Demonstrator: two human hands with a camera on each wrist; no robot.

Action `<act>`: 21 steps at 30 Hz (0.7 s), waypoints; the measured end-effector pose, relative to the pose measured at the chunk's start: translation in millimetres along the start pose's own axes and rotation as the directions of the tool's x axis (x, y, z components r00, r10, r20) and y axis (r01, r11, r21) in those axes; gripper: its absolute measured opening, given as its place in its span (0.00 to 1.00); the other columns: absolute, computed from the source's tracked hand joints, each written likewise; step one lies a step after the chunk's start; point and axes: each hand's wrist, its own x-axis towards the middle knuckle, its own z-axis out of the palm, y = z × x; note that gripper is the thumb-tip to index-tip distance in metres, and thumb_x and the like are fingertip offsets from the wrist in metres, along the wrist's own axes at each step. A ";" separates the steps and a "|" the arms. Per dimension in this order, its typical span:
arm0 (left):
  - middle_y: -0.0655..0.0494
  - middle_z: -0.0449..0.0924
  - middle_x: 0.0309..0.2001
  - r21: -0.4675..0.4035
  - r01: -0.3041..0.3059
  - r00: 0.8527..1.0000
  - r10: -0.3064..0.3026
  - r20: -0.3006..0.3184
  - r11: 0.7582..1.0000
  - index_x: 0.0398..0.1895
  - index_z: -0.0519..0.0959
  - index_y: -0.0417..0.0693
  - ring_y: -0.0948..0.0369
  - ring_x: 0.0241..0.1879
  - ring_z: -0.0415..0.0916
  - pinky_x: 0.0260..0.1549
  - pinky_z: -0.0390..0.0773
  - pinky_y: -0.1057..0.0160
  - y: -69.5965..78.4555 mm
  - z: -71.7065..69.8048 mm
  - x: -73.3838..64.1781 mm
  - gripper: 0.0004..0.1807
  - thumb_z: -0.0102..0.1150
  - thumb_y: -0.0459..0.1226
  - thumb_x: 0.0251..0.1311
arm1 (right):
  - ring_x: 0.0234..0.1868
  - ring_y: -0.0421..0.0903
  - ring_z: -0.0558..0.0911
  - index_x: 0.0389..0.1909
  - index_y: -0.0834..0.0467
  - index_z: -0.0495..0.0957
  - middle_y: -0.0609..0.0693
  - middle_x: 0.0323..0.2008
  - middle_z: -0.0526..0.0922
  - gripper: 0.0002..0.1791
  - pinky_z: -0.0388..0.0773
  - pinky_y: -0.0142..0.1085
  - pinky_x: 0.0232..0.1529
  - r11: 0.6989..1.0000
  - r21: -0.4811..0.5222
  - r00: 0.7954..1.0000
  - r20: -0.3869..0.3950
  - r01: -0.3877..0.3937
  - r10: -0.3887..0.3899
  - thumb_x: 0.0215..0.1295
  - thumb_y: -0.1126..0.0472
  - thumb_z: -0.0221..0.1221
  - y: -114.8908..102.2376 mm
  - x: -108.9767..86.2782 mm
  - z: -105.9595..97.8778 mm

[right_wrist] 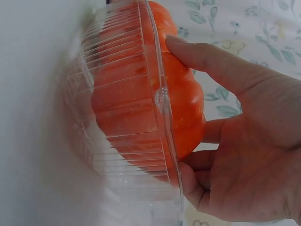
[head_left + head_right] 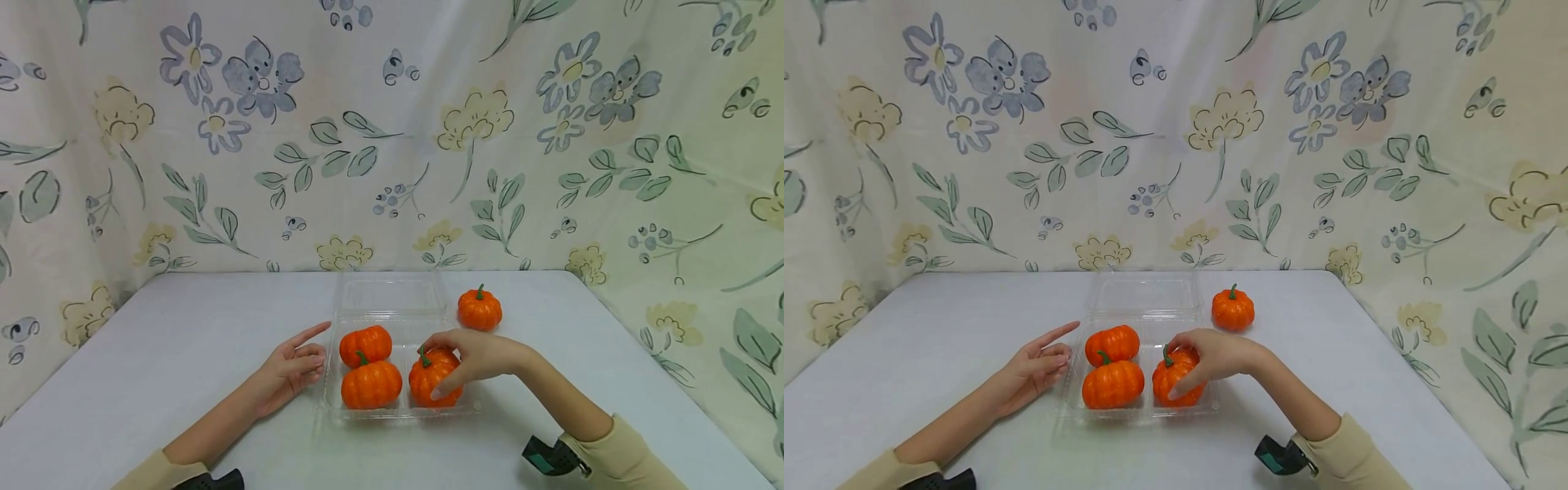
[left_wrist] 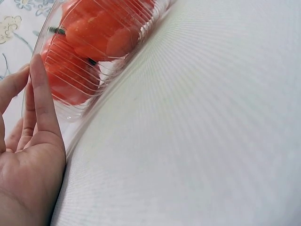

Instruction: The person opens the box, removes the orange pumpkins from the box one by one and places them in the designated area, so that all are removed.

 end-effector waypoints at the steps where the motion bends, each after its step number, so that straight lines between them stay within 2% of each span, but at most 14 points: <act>1: 0.60 0.81 0.44 0.001 0.001 1.000 -0.001 -0.001 1.000 0.82 0.60 0.53 0.66 0.38 0.80 0.46 0.85 0.72 0.1 0.1 0.0 0.34 0.53 0.28 0.77 | 0.59 0.51 0.77 0.64 0.57 0.79 0.49 0.57 0.81 0.33 0.82 0.52 0.60 1.000 0.002 1.000 -0.003 0.006 -0.006 0.58 0.53 0.76 0.5 0.0 -0.4; 7: 0.60 0.81 0.44 0.004 0.016 1.000 -0.016 -0.014 1.000 0.83 0.58 0.52 0.66 0.38 0.80 0.46 0.85 0.72 1.4 0.8 0.0 0.35 0.53 0.28 0.78 | 0.60 0.52 0.77 0.64 0.58 0.78 0.50 0.58 0.81 0.34 0.82 0.52 0.61 1.000 0.007 0.999 -0.030 0.028 -0.027 0.58 0.53 0.76 1.8 -0.9 -3.8; 15: 0.60 0.81 0.44 0.013 0.026 0.999 -0.026 -0.029 1.000 0.84 0.56 0.50 0.66 0.38 0.81 0.46 0.85 0.72 1.7 0.5 0.3 0.36 0.53 0.29 0.78 | 0.58 0.50 0.77 0.63 0.58 0.78 0.49 0.57 0.81 0.34 0.82 0.40 0.53 0.999 0.021 0.998 -0.049 0.032 -0.031 0.56 0.53 0.77 0.3 -2.4 -7.6; 21: 0.60 0.81 0.44 0.013 0.013 1.000 -0.013 -0.013 1.000 0.83 0.57 0.51 0.66 0.38 0.81 0.46 0.85 0.72 0.8 -0.3 0.2 0.35 0.53 0.28 0.78 | 0.57 0.51 0.76 0.62 0.57 0.79 0.49 0.55 0.82 0.33 0.82 0.38 0.50 0.998 0.035 0.997 -0.055 0.051 -0.049 0.56 0.55 0.77 0.1 -3.1 -9.5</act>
